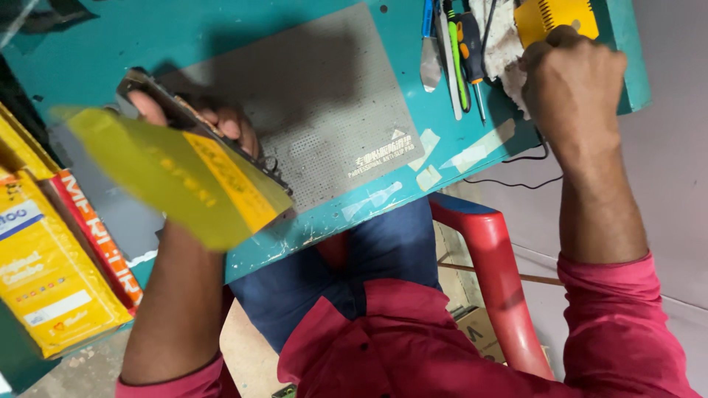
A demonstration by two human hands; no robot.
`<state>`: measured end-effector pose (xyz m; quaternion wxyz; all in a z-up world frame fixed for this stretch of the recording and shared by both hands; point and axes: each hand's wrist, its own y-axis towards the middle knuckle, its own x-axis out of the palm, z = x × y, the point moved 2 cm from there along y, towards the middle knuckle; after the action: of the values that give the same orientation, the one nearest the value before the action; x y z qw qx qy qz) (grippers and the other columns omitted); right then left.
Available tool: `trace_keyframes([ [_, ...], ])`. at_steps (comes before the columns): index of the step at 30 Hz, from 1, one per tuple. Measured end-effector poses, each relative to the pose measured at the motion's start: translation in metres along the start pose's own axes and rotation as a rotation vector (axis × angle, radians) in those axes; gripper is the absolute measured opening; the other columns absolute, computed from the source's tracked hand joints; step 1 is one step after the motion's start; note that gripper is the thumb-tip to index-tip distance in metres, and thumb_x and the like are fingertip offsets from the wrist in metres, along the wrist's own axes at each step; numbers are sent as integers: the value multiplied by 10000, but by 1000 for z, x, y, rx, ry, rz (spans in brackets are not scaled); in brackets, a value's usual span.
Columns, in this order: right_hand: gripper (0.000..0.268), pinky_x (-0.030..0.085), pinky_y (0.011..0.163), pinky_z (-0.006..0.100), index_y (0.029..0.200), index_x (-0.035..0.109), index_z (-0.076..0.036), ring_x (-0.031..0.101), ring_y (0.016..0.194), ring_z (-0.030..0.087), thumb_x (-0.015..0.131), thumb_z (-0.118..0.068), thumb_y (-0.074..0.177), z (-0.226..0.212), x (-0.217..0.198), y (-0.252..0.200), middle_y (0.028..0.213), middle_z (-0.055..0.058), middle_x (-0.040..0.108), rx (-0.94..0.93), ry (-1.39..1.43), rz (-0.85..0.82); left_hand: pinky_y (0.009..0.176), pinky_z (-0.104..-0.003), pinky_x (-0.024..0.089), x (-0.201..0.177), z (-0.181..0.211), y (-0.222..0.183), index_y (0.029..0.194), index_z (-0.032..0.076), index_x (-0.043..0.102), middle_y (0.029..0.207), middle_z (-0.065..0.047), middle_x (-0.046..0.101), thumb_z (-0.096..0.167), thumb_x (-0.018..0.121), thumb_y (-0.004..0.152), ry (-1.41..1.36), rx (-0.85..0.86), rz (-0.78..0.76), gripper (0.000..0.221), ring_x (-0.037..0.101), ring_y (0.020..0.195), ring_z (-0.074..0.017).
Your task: The person cleans the edges of a smartphone with a small tool, applies adhesive from a bottle along the screen perimeter, and presses a new screen assembly onto the phone. They then use a heat gun and a prying tool to separate and remove the old screen, exposing the internal components.
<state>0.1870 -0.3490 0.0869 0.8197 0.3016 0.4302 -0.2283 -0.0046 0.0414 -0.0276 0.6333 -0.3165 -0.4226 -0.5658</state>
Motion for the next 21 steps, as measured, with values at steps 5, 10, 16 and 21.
trace_keyframes([
  [5, 130, 526, 637, 351, 997, 786, -123, 694, 754, 241, 833, -178, 888, -25, -58, 9, 974, 58, 724, 35, 126, 77, 807, -443, 558, 2, -4, 14, 1175, 65, 669, 971, -136, 678, 526, 558, 1052, 47, 118, 262, 490, 654, 894, -294],
  [10, 138, 525, 603, 328, 1038, 782, -35, 703, 746, 225, 886, -96, 971, -101, -104, 34, 1006, 93, 741, -125, 763, 77, 909, -389, 552, 14, -6, 32, 1242, 46, 642, 1106, -87, 693, 324, 712, 1036, -34, 272, 283, 353, 674, 994, -233],
  [16, 477, 509, 577, 197, 1184, 626, 49, 650, 719, 79, 855, -166, 825, -153, -86, 99, 949, 63, 707, -87, 1452, -241, 1040, -406, 552, 23, 7, 33, 1241, 25, 643, 1161, -79, 705, 285, 731, 1009, 30, 409, 288, 359, 686, 1113, -228],
  [21, 176, 482, 526, 244, 1097, 715, 79, 637, 623, 135, 805, -59, 1035, -182, -48, 136, 886, 146, 737, -46, 1690, -423, 941, -403, 583, 22, 15, 35, 1246, -12, 633, 1102, -119, 706, 275, 722, 1019, 109, 436, 258, 376, 706, 1021, -242],
])
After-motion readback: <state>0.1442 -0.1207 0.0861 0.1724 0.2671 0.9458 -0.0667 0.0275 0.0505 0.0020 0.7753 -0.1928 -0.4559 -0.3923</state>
